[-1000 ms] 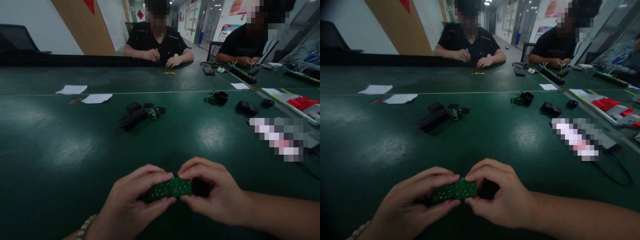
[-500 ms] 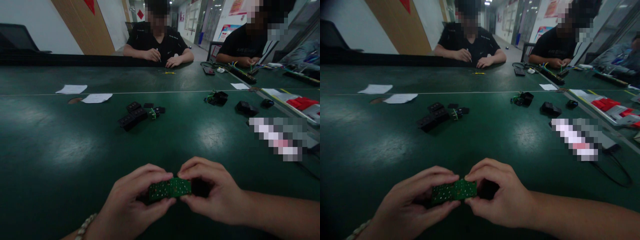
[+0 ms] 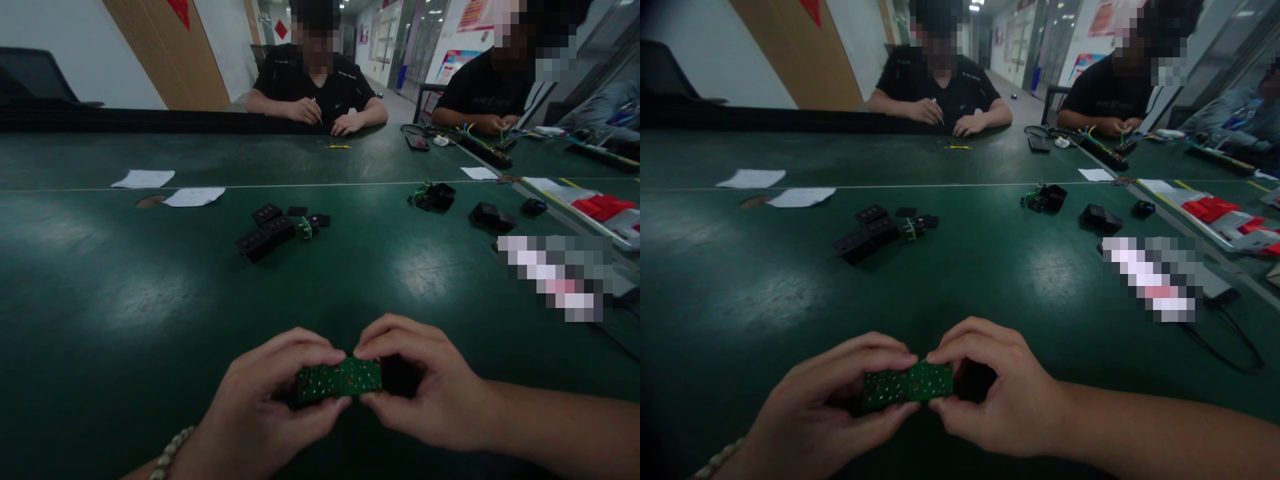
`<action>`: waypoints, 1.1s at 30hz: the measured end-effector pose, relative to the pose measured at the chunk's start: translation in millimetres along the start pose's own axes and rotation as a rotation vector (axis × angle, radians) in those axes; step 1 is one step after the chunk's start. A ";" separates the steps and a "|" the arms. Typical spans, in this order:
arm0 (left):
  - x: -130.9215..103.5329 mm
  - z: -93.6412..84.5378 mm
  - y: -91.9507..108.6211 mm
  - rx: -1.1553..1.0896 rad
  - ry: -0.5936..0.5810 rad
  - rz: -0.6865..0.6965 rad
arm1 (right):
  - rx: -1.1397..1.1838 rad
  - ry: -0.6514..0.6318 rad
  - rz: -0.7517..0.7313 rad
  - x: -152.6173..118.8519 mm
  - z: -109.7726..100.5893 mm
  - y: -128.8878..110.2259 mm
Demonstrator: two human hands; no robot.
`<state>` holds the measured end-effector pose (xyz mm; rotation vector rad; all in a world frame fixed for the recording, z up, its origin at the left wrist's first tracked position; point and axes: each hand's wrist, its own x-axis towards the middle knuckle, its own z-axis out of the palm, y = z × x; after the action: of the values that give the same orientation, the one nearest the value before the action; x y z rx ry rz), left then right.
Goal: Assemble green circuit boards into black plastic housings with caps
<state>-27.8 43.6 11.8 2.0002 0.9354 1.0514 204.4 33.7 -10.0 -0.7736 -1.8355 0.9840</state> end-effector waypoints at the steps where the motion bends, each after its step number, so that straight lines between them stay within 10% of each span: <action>1: -0.3 0.1 0.1 -0.004 0.002 -0.002 | -0.005 -0.005 0.004 0.0 -0.1 -0.4; 33: -1.3 -2.3 1.0 -0.010 0.013 -0.009 | 0.021 0.010 0.031 1.9 -0.1 -2.2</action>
<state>-30.1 42.5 13.2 1.9817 0.9433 1.0633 203.5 34.1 -7.3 -0.7956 -1.8068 1.0161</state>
